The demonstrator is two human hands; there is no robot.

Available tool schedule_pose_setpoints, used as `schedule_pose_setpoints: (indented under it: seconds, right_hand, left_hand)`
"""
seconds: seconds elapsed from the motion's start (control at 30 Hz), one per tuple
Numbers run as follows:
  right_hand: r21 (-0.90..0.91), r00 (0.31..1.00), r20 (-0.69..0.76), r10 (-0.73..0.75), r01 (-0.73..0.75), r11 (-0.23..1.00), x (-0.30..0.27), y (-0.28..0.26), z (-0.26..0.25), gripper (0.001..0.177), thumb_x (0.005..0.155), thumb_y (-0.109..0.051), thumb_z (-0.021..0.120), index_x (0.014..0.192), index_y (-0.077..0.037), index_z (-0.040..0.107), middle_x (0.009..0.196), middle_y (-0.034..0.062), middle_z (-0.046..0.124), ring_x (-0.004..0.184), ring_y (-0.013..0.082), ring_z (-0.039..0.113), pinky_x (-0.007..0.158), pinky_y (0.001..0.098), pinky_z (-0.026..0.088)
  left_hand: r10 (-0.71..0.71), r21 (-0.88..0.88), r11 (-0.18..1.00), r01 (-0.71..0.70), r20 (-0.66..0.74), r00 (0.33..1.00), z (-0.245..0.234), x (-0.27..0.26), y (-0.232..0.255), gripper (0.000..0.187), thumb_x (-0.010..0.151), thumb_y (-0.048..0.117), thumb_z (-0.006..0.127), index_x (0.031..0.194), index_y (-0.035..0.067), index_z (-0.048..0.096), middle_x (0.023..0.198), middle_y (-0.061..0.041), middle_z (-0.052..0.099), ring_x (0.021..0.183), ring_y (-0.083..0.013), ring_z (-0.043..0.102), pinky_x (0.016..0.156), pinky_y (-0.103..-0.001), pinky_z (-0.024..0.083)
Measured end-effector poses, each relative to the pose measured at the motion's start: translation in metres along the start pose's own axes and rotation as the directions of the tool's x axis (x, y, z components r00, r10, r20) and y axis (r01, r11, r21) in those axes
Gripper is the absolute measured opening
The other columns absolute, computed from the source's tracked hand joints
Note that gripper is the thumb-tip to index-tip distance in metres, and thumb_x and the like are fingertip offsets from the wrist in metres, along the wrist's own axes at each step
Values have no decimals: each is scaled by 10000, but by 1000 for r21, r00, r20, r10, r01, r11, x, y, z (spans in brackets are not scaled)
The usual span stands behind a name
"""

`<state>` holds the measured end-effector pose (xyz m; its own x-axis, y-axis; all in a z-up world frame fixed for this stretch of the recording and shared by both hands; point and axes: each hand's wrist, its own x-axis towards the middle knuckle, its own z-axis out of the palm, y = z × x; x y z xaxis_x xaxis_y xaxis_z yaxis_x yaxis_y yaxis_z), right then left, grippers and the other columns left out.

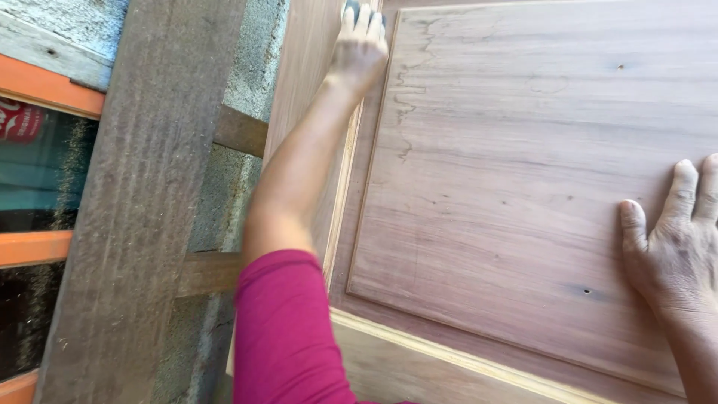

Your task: Sanding the surface of a wooden door using a piece of sandpaper.

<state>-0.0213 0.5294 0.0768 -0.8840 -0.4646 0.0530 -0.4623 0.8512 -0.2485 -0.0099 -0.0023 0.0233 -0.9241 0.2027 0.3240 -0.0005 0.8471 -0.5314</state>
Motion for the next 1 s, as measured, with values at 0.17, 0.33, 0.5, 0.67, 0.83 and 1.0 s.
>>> schedule_pose_setpoints:
  seconds: [0.17,0.33,0.5,0.67,0.83,1.0]
  right_hand:
    - [28,998,-34,-50,51,998,2,1,1,746,1059,-456,435,1572,69,302,1639,335,204,1564,444,132,1265,555,166]
    - [45,1000,-5,-29,29,999,-2,12,8,777,1091,-494,407,1646,38,295,1722,300,185,1628,421,87,1307,544,106]
    - [62,999,-22,-49,50,997,-2,8,7,767,1096,-485,403,1645,38,285,1727,301,178,1628,426,104,1310,536,127]
    - [96,1000,0,-29,28,995,-4,9,8,784,1089,-487,390,1640,55,261,1698,346,153,1580,471,133,1269,544,146]
    - [44,999,-15,-31,31,999,-4,12,12,780,1097,-491,392,1647,49,281,1720,324,158,1614,450,96,1282,561,132]
    - [84,1000,-5,-28,28,996,-3,5,5,777,1094,-501,381,1639,45,284,1726,317,158,1620,431,62,1295,594,81]
  left_hand:
    - [-357,-361,795,488,372,857,45,53,9,192,966,-44,592,1116,-4,706,1075,-203,711,884,-252,739,726,-277,650]
    - [-571,-558,533,636,317,757,-33,17,74,297,1009,-17,509,1297,-20,582,1261,-241,638,895,-281,744,552,-209,623]
    - [-547,-593,398,700,459,700,-159,-92,117,493,990,-108,434,1470,2,455,1436,-255,549,958,-336,748,701,-317,677]
    - [-511,-586,617,525,209,834,-199,-159,149,410,972,-148,517,1367,-50,568,1369,-224,623,1247,-368,645,992,-383,589]
    - [-563,-596,600,533,158,811,-137,-94,128,452,959,-190,491,1370,-29,584,1412,-205,596,1321,-343,585,1080,-405,521]
    - [-656,-584,544,603,153,739,-2,8,89,434,975,-141,504,1376,6,577,1441,-182,574,1352,-333,543,1129,-413,519]
